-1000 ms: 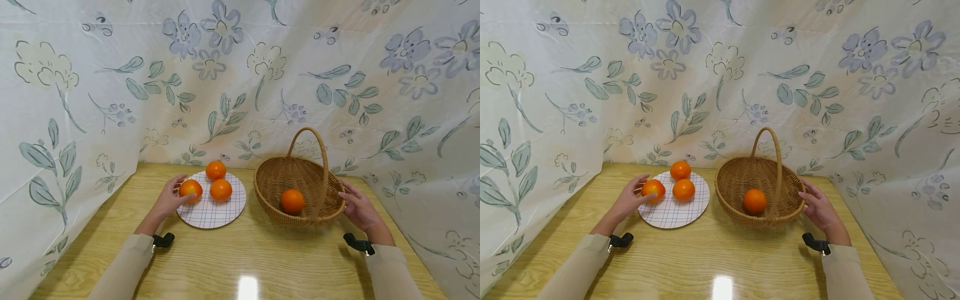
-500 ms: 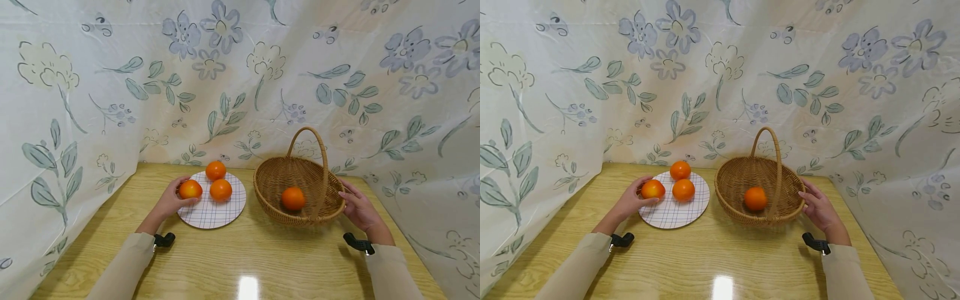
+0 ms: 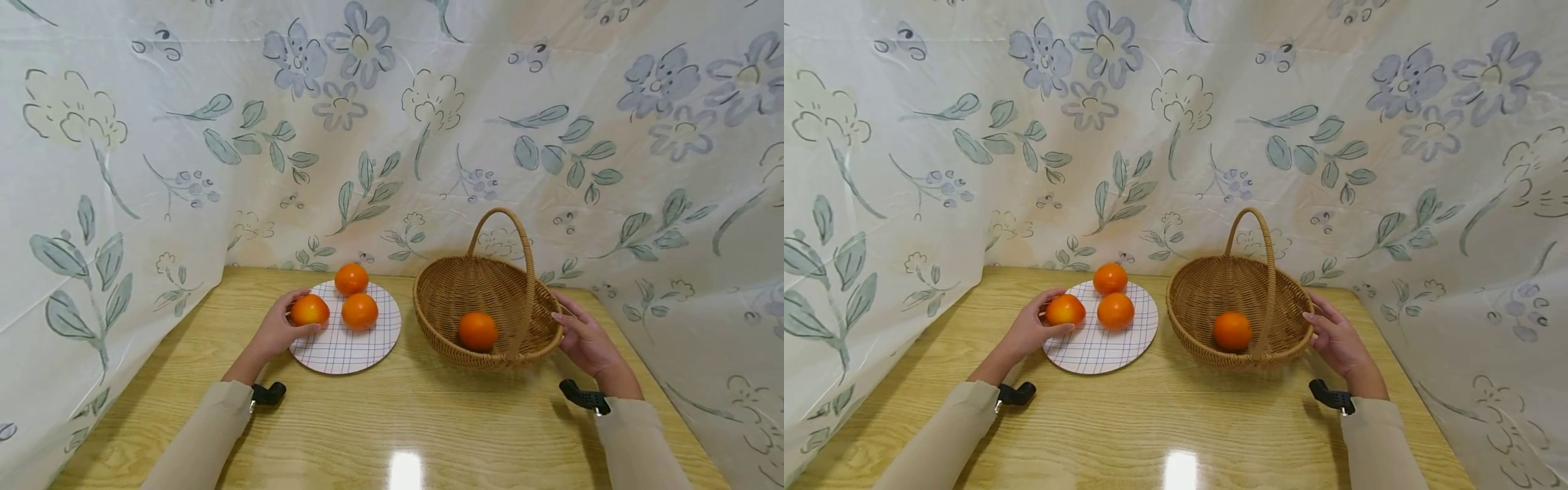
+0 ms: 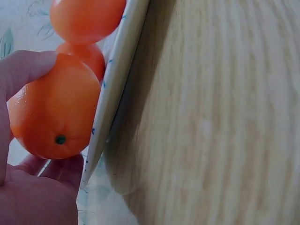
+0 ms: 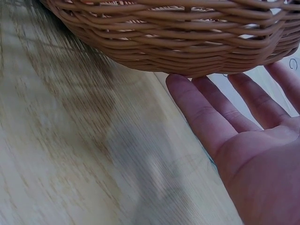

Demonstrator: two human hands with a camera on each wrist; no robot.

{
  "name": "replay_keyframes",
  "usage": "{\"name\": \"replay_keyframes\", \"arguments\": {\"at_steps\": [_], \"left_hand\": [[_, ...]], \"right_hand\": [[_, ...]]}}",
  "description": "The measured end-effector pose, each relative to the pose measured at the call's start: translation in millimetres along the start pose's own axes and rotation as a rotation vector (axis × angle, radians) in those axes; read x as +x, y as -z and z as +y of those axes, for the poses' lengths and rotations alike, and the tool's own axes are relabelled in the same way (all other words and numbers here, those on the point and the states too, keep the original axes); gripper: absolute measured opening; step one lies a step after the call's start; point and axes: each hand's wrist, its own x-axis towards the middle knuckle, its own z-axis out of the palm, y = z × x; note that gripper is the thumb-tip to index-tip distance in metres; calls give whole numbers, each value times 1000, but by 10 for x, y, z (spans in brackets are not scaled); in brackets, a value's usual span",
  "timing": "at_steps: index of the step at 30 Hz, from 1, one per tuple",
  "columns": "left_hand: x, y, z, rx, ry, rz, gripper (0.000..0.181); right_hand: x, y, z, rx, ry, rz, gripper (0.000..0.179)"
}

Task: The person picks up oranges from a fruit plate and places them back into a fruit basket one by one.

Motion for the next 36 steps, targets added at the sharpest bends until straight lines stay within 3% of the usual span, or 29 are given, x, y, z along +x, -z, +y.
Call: {"name": "replay_keyframes", "arguments": {"at_steps": [16, 25, 36], "left_hand": [[-61, 14, 75, 41, -12, 18, 83], [-91, -13, 314, -16, -84, -6, 82], [-89, -76, 660, -13, -173, -44, 77]], "right_hand": [[13, 6, 21, 29, 17, -32, 59], [3, 14, 5, 29, 10, -16, 58], [2, 4, 5, -3, -9, 8, 56]]}}
